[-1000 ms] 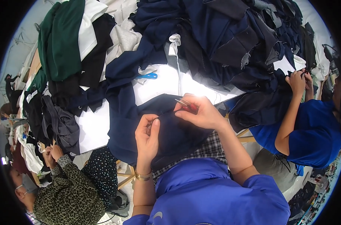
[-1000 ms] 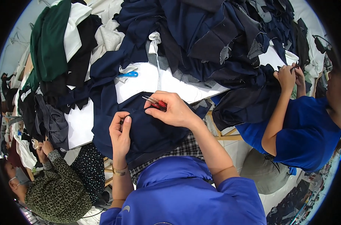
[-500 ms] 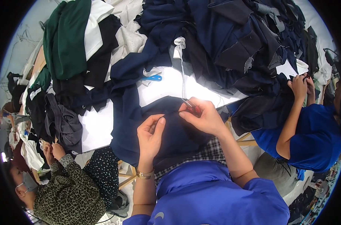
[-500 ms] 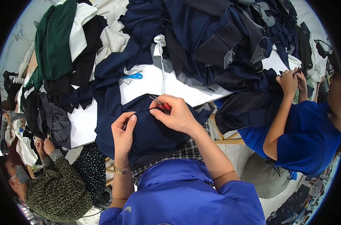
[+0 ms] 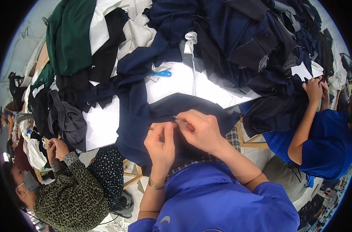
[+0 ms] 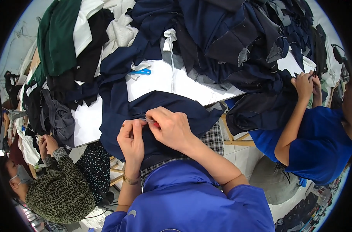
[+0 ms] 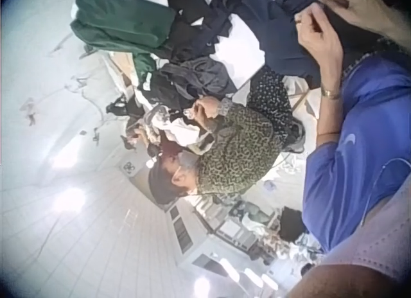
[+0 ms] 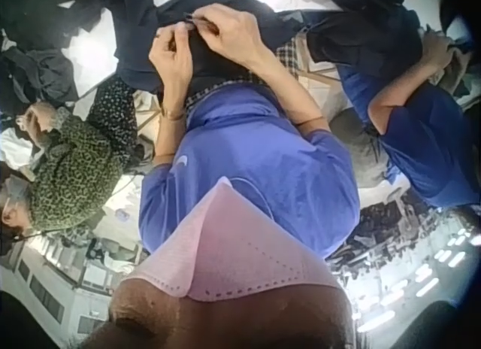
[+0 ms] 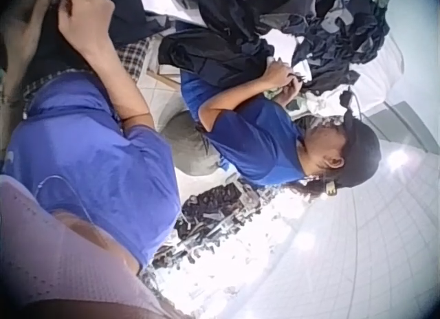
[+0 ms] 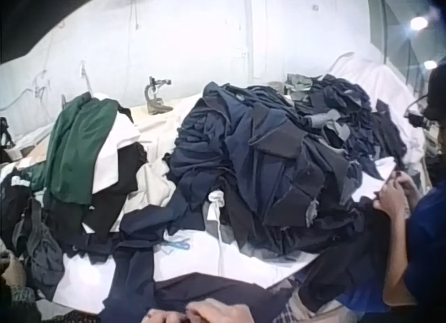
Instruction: Trimming excess threads and small fabric pieces from blue garment components using a pair of snips.
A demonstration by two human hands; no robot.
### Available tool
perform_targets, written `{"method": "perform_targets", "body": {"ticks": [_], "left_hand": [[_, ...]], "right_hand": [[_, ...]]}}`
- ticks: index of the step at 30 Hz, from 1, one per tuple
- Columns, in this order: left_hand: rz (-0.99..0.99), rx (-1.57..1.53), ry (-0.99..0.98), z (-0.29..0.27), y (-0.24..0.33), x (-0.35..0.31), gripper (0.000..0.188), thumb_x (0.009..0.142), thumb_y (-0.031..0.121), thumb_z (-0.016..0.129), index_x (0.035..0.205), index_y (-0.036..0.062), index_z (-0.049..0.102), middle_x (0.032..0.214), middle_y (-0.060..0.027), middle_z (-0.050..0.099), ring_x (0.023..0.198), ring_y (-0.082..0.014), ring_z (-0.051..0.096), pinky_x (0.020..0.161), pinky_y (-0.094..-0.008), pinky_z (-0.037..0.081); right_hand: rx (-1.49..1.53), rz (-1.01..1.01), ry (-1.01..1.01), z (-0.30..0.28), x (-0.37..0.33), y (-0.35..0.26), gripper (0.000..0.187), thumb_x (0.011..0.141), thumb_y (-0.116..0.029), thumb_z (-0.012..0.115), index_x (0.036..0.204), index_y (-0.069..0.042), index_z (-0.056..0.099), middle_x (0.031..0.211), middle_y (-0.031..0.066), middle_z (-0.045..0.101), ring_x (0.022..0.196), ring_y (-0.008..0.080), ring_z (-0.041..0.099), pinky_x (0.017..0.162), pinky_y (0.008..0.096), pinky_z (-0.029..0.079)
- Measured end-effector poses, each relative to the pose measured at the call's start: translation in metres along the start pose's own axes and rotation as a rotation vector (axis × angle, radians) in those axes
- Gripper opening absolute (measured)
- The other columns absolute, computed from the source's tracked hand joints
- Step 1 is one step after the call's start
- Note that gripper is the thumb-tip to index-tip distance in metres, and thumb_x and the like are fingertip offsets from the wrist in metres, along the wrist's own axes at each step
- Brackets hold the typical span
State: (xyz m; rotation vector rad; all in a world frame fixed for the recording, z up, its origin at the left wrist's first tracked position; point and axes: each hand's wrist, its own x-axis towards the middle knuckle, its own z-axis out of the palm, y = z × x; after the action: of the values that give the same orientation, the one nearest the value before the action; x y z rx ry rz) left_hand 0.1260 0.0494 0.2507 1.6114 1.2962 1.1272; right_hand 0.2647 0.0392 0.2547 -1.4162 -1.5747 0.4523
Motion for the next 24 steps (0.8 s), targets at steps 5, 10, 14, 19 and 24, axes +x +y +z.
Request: {"method": "perform_targets", "body": {"ticks": [5,10,14,19,24], "left_hand": [[0.221,0.309,0.141,-0.008,0.005,0.0,0.016,0.081,0.006,0.067,0.095,0.0007,0.062,0.086,-0.0076,0.06,0.08,-0.0161,0.055,0.07,-0.0266,0.044],[-0.034,-0.07,-0.284,-0.015,-0.002,0.023,0.021,0.083,0.013,0.065,0.101,0.0018,0.064,0.085,-0.0041,0.065,0.083,-0.0143,0.057,0.082,-0.0278,0.042],[-0.238,-0.417,-0.322,-0.009,-0.004,0.029,0.012,0.087,0.008,0.062,0.091,-0.0031,0.065,0.081,0.0011,0.063,0.072,-0.0029,0.053,0.066,-0.0174,0.042],[-0.311,-0.373,-0.333,-0.005,-0.005,0.03,0.013,0.085,0.008,0.065,0.091,-0.0032,0.066,0.082,-0.0004,0.064,0.074,-0.0044,0.055,0.069,-0.0182,0.043],[-0.358,-0.396,-0.371,-0.006,-0.011,0.03,0.015,0.082,0.007,0.067,0.094,-0.0014,0.068,0.081,-0.0009,0.065,0.075,-0.005,0.054,0.07,-0.019,0.043]], "right_hand": [[0.253,0.107,-0.039,-0.006,0.005,-0.002,0.009,0.076,-0.006,0.066,0.084,-0.002,0.063,0.07,0.0091,0.062,0.051,0.0153,0.056,0.049,0.0261,0.043],[0.57,0.445,-0.28,-0.032,0.013,0.018,0.008,0.081,-0.004,0.066,0.087,0.001,0.064,0.077,0.0002,0.062,0.07,0.0044,0.055,0.061,0.0185,0.044],[0.606,0.443,-0.209,-0.029,0.008,0.036,0.013,0.08,-0.012,0.069,0.085,-0.001,0.065,0.066,-0.0047,0.057,0.061,0.0016,0.048,0.057,0.0174,0.039],[0.558,0.475,-0.231,-0.032,0.007,0.033,0.009,0.082,-0.006,0.066,0.088,0.001,0.065,0.078,0.0003,0.063,0.072,0.0056,0.056,0.065,0.0199,0.044],[0.629,0.463,-0.203,-0.026,0.005,0.03,0.009,0.081,-0.005,0.066,0.088,0.0,0.065,0.077,0.0002,0.063,0.068,0.0044,0.055,0.061,0.0199,0.043]]}}
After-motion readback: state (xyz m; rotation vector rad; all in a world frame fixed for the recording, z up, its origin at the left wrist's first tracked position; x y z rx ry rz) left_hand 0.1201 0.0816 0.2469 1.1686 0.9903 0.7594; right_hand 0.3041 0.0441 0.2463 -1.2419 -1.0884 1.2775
